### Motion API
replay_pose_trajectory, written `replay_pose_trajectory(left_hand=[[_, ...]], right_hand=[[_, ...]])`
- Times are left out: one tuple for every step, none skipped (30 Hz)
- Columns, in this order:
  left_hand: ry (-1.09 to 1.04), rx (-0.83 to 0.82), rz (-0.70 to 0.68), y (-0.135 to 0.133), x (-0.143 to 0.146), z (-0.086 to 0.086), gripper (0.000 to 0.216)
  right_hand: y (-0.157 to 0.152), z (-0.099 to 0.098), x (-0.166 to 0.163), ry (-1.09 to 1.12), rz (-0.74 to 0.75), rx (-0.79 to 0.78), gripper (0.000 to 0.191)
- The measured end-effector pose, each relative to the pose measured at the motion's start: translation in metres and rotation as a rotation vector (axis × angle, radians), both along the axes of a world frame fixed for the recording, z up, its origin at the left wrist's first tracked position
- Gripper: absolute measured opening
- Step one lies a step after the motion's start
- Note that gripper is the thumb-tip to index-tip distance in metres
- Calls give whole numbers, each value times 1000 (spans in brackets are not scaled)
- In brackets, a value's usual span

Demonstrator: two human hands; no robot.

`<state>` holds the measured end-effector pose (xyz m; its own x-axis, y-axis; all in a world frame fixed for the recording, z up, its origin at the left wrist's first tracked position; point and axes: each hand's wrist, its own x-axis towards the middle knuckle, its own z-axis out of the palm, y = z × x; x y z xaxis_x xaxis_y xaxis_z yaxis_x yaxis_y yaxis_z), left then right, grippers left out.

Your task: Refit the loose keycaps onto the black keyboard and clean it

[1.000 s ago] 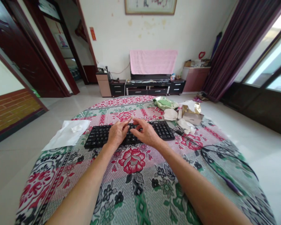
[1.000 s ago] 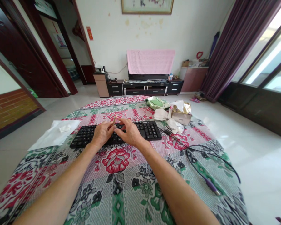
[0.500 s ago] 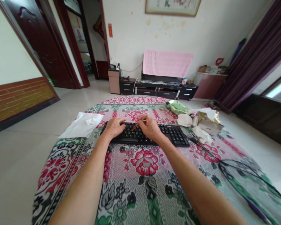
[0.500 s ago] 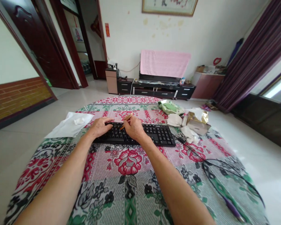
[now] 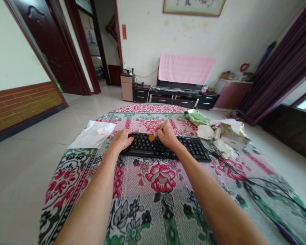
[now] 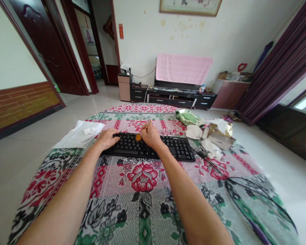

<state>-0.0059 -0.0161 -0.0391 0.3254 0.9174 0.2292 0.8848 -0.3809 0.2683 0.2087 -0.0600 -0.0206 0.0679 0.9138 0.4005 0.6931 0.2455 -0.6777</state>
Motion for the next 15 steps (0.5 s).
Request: replay_pose_trajectory(left_hand=[[8, 1, 4, 0, 0, 0, 34], [17, 1, 6, -1, 0, 1, 35], [29, 0, 8, -1, 1, 1, 36], [41, -1, 9, -1, 1, 1, 36], [52, -1, 12, -1, 1, 1, 36], [62, 0, 13, -1, 2, 1, 37], [70, 0, 12, -1, 2, 1, 37], [77, 1, 9, 0, 2, 1, 38], [82, 5, 8, 0, 2, 0, 38], [87, 8, 8, 0, 2, 0, 39], [92, 12, 8, 0, 2, -1, 39], [99, 16, 8, 1, 2, -1, 39], [106, 21, 8, 1, 2, -1, 39], [114, 25, 8, 1, 2, -2, 39], [121, 29, 7, 1, 1, -2, 39]], right_hand=[[-6, 2, 13, -36, -40, -7, 17], [-11, 4, 27, -64, -86, -11, 17], [-16, 7, 41, -88, -130, -22, 17], [-21, 9, 54, -111, -189, -28, 17], [-26, 11, 65, -132, -247, -35, 17], [-29, 13, 74, -123, -292, -37, 18], [-31, 14, 81, -89, -327, -9, 19], [-33, 15, 83, -46, -332, 29, 19], [-33, 15, 83, 5, -311, 74, 20], [-33, 15, 78, 52, -266, 118, 22], [-33, 14, 71, 86, -198, 153, 23], [-33, 13, 63, 106, -127, 162, 25], [-32, 12, 54, 103, -60, 156, 26], [-32, 11, 45, 75, 1, 145, 27], [-32, 11, 39, 27, 40, 125, 28]])
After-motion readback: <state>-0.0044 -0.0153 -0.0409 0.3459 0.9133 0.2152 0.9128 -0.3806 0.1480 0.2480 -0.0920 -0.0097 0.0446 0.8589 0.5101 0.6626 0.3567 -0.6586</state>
